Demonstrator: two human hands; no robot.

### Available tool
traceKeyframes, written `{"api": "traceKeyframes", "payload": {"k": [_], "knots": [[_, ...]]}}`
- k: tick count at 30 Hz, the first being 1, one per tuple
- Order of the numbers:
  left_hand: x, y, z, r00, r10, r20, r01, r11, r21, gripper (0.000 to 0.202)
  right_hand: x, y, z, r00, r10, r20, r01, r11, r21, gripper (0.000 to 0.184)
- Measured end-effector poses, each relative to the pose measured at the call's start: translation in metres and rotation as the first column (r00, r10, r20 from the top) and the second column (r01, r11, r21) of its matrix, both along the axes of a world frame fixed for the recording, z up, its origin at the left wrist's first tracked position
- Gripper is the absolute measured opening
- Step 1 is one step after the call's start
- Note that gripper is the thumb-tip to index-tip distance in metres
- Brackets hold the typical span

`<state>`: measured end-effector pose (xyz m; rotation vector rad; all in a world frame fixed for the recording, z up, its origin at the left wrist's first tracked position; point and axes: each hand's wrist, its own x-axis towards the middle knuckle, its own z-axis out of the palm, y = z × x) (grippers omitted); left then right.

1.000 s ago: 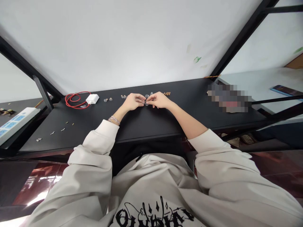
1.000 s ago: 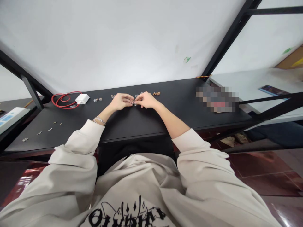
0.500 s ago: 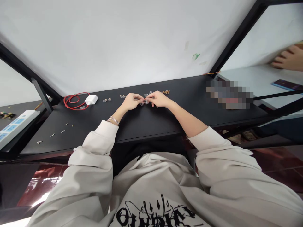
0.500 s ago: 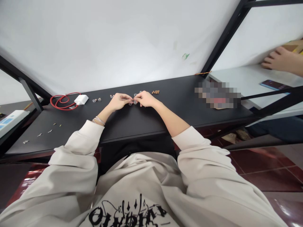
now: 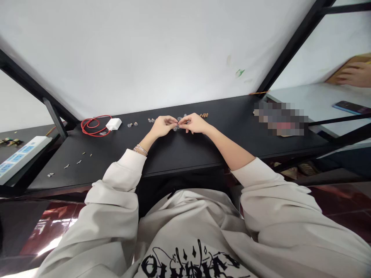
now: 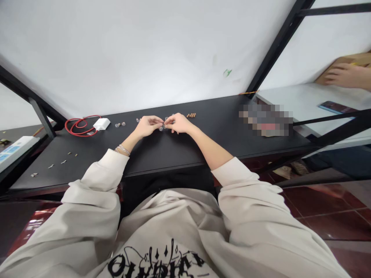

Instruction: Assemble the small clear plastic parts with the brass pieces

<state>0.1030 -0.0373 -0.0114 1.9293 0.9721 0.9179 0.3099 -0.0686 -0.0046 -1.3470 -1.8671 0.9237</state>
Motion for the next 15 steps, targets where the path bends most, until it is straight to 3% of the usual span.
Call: {"api": "traceKeyframes", "payload": {"k": [15], "knots": [[0.0014, -0.0013, 0.0012, 1.0, -0.009, 0.017, 0.01, 0.999, -0.045, 0.015, -0.0003, 0.003, -0.0016, 0.999, -0.011, 0.04, 0.011, 1.0, 0.015, 0.018]]}}
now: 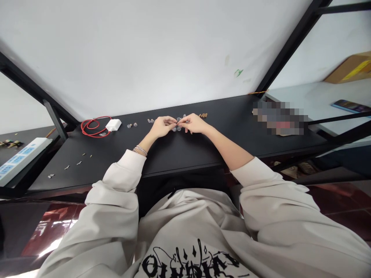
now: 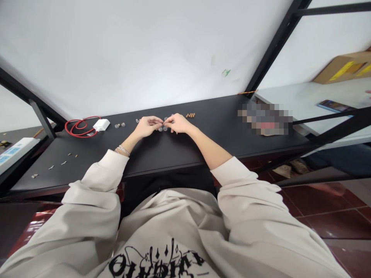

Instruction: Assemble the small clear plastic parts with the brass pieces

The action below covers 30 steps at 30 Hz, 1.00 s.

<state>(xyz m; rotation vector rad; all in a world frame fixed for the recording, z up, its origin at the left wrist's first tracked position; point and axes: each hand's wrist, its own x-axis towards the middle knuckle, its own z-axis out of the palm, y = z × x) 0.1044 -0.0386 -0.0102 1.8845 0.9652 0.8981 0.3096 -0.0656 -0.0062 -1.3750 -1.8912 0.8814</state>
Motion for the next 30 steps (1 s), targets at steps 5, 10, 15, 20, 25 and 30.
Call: {"api": "traceKeyframes", "payload": {"k": [5, 10, 15, 20, 25, 30], "knots": [[-0.001, -0.0012, 0.0011, 0.997, -0.005, -0.078, 0.007, 1.0, 0.022, 0.016, 0.0001, -0.0015, 0.0011, 1.0, 0.012, 0.009, -0.012, 1.0, 0.009, 0.017], [-0.0026, -0.0031, 0.0031, 0.971, 0.036, -0.238, -0.013, 0.995, 0.097, 0.02, -0.0008, -0.0042, 0.0035, 1.0, 0.018, -0.006, -0.018, 1.0, 0.008, 0.015], [-0.0025, -0.0075, 0.0069, 0.946, 0.042, -0.321, -0.003, 0.993, 0.121, 0.017, -0.0007, -0.0041, 0.0029, 1.0, 0.019, -0.022, -0.019, 1.0, -0.01, 0.016], [-0.0016, -0.0087, 0.0077, 0.944, 0.032, -0.329, 0.003, 0.995, 0.103, 0.015, -0.0006, -0.0044, 0.0025, 0.997, 0.026, -0.07, -0.027, 1.0, -0.015, 0.014], [-0.0016, -0.0064, 0.0052, 0.945, 0.004, -0.327, 0.029, 0.995, 0.095, 0.016, -0.0026, -0.0075, 0.0061, 0.993, 0.037, -0.114, -0.04, 0.999, -0.022, 0.009], [-0.0013, -0.0066, 0.0048, 0.934, -0.008, -0.356, 0.055, 0.991, 0.122, 0.015, -0.0035, -0.0092, 0.0079, 0.995, 0.033, -0.099, -0.036, 0.999, -0.027, 0.007]]}}
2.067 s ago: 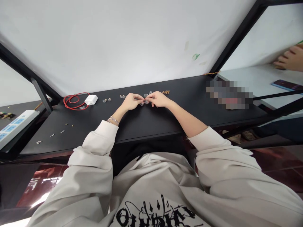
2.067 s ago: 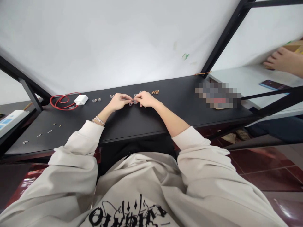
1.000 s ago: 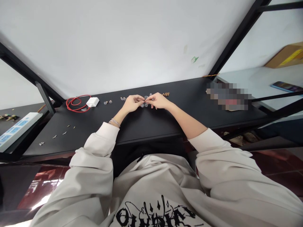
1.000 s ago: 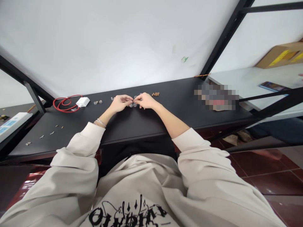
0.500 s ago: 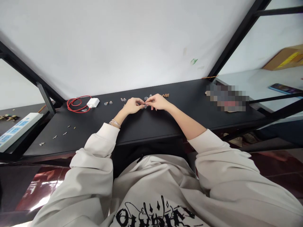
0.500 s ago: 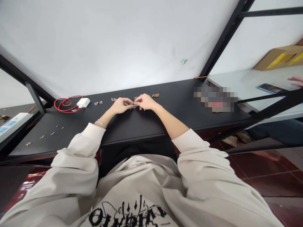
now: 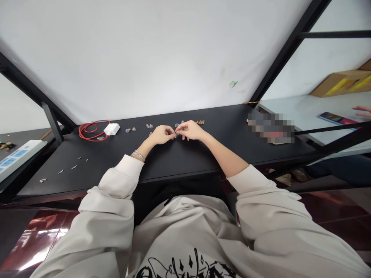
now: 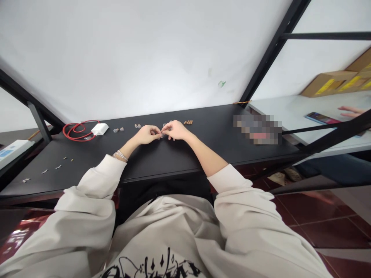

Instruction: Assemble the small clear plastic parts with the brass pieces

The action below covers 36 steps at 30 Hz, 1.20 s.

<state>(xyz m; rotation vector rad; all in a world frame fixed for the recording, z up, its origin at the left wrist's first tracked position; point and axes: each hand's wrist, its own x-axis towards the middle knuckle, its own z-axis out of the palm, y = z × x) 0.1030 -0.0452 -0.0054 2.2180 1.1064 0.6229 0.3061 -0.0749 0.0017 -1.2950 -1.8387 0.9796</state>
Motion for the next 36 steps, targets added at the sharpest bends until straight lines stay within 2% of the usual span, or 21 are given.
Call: {"api": "traceKeyframes", "payload": {"k": [9, 16, 28, 33, 36], "knots": [[0.002, 0.002, -0.004, 0.999, -0.024, -0.032, 0.027, 0.995, 0.1, 0.017, 0.001, -0.002, 0.002, 0.999, -0.014, 0.042, 0.014, 1.0, 0.013, 0.006], [0.004, 0.001, -0.003, 0.998, -0.024, -0.055, 0.029, 0.995, 0.09, 0.016, 0.001, -0.003, 0.004, 0.997, -0.037, 0.067, 0.034, 0.999, 0.04, 0.005], [0.005, -0.003, 0.005, 0.999, -0.019, -0.046, 0.021, 0.999, 0.032, 0.025, 0.003, 0.009, -0.01, 0.998, -0.041, 0.041, 0.038, 0.996, 0.078, 0.003], [0.006, -0.003, 0.005, 0.999, 0.006, -0.034, -0.003, 0.998, 0.07, 0.024, 0.001, 0.008, -0.009, 0.998, -0.037, 0.041, 0.034, 0.997, 0.075, 0.004], [0.007, -0.002, 0.002, 1.0, 0.002, -0.01, -0.001, 0.996, 0.091, 0.017, 0.004, 0.008, -0.007, 0.996, -0.089, 0.018, 0.088, 0.992, 0.086, 0.007]]}}
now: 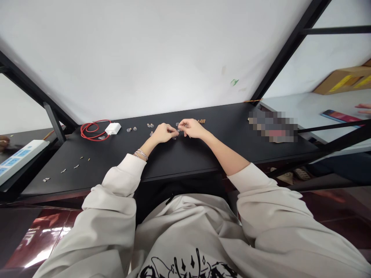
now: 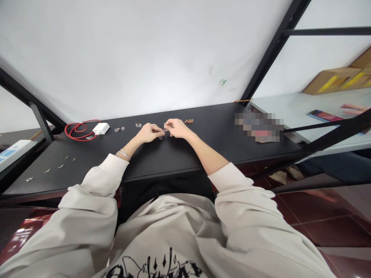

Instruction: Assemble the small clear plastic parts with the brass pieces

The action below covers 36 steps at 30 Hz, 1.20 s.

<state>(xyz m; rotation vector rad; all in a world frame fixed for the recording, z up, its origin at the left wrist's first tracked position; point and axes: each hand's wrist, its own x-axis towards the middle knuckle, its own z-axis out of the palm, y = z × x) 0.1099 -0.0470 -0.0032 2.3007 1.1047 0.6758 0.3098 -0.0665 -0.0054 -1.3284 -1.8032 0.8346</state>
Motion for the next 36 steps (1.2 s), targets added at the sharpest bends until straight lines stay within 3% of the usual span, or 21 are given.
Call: {"api": "traceKeyframes", "payload": {"k": [6, 12, 27, 33, 36], "knots": [[0.001, -0.001, -0.001, 0.997, 0.076, 0.03, -0.076, 0.997, 0.001, 0.014, 0.018, 0.008, 0.006, 0.974, -0.204, -0.097, 0.21, 0.976, 0.06, 0.012], [0.0, -0.003, 0.003, 0.998, 0.059, 0.019, -0.058, 0.997, -0.049, 0.009, 0.028, 0.011, 0.009, 0.93, -0.35, -0.111, 0.358, 0.932, 0.062, 0.017], [0.001, -0.003, 0.002, 0.999, 0.041, 0.013, -0.04, 0.996, -0.076, 0.007, 0.045, 0.015, 0.008, 0.837, -0.516, -0.182, 0.512, 0.856, -0.075, 0.013], [0.001, -0.003, 0.002, 0.999, 0.047, 0.006, -0.046, 0.996, -0.081, 0.007, 0.045, 0.016, 0.006, 0.831, -0.507, -0.23, 0.501, 0.861, -0.09, 0.018], [0.001, -0.004, 0.003, 0.999, 0.054, -0.003, -0.054, 0.995, -0.078, 0.008, 0.049, 0.018, 0.001, 0.865, -0.482, -0.138, 0.483, 0.875, -0.022, 0.018]]}}
